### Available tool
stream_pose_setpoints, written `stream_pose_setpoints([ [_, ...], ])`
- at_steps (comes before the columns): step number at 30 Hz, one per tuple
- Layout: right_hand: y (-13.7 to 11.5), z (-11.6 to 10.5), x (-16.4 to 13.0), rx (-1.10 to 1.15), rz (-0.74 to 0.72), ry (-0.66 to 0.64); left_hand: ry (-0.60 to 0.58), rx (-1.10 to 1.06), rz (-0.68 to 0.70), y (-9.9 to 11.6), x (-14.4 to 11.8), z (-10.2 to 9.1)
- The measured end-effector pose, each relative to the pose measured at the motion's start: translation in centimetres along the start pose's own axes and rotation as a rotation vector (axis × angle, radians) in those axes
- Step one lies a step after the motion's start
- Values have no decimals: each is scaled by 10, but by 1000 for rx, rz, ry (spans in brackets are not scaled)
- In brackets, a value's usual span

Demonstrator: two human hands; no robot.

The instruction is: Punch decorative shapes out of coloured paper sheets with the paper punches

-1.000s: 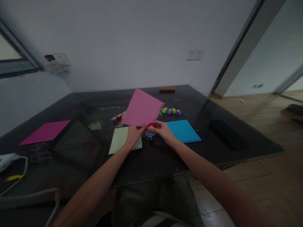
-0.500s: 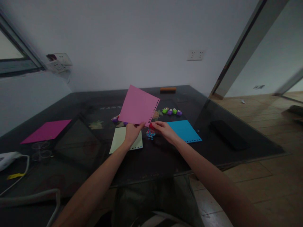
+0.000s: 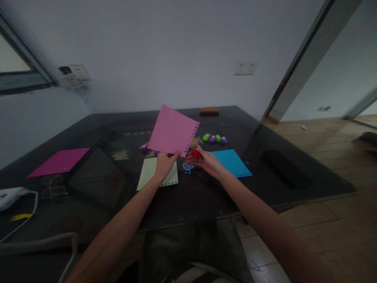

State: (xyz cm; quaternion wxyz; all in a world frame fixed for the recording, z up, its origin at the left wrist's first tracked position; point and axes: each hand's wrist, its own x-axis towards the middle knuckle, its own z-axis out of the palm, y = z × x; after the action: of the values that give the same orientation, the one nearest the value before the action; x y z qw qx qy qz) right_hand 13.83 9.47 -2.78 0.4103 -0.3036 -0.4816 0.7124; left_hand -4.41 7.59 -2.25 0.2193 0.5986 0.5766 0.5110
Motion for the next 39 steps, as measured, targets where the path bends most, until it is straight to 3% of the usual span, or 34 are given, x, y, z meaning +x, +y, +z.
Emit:
stream_pose_setpoints([
  [5, -1, 3, -1, -161, -44, 36, -12, -13, 10, 0, 0, 0],
  [11, -7, 1, 0, -681, -261, 61, -9, -7, 34, 1, 0, -1],
  [14, -10, -1, -1, -800, -298, 41, -21, -11, 37, 0, 0, -1],
  [23, -9, -1, -1, -773, -268, -97, -25, -21, 36, -2, 0, -1],
  [39, -11, -2, -2, -687, -235, -50, -43, -59, 23, -8, 2, 1],
])
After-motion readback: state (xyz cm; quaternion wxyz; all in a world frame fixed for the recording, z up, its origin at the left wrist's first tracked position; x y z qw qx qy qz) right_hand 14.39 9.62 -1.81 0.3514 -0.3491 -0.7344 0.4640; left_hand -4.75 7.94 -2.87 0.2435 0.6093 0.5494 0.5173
